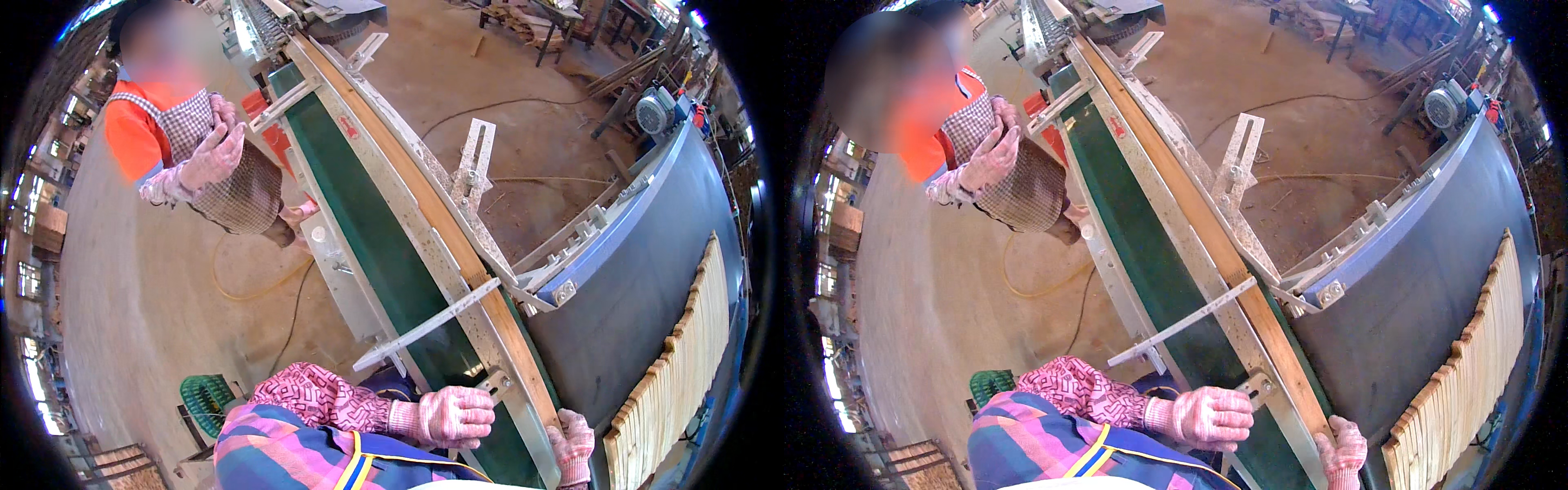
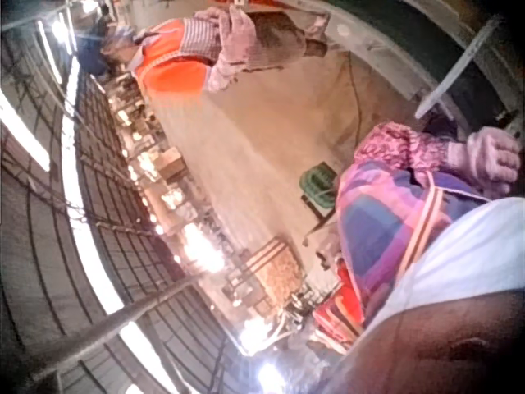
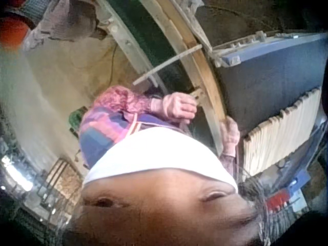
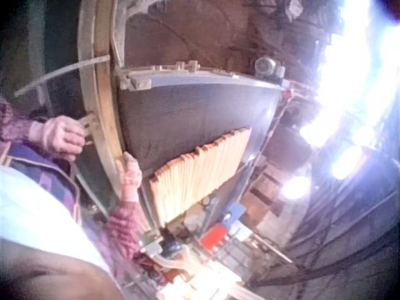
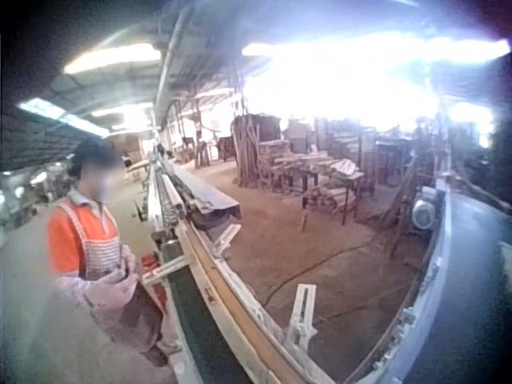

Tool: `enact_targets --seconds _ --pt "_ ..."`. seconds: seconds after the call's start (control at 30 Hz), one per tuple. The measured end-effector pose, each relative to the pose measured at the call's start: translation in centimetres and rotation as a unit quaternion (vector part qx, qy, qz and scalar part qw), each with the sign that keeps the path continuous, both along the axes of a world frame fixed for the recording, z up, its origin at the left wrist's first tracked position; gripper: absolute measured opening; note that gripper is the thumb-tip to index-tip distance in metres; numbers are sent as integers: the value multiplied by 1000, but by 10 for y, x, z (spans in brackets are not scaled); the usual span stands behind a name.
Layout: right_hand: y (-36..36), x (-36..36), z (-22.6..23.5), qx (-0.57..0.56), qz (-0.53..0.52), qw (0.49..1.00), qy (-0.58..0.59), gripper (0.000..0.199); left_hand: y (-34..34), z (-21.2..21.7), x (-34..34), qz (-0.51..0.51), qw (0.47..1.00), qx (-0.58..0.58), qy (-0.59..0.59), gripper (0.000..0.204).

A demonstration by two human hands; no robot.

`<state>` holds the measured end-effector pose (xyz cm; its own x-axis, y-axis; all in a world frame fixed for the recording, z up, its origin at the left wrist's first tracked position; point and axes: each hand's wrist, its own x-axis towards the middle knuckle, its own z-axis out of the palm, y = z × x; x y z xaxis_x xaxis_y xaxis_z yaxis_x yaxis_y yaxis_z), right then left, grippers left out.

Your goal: The person picks up stacks of thin wooden planks from a metal table and places them onto a conveyor belt. They feed the planks one by one into a processing machine, adjusting the planks as they move along the belt.

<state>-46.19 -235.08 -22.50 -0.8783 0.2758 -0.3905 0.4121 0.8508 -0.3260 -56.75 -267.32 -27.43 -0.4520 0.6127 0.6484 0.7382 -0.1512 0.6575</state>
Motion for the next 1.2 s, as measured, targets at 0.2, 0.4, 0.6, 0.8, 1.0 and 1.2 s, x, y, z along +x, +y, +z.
enact_targets --seconds 0.2,0.4,0.6,0.8,1.0,1.2 --pt "-5 -10 -1 -61 -32 998 -6 41 -2 10 7 50 995 -45 68 25" --pt "-11 -3 -10 -26 50 991 121 35 -12 46 29 -26 996 29 80 27" --pt "-24 1 -13 -50 -87 987 125 25 -62 108 -44 66 987 -56 136 16" --pt "-31 -10 -37 -64 -137 973 175 24 -105 92 -134 181 967 -67 165 27" --pt "-46 -42 7 -22 -127 991 -31 27 -127 67 -193 164 975 -78 128 31" --pt "-30 -17 -22 -201 -260 938 113 11 -129 67 -252 175 967 -120 140 32"
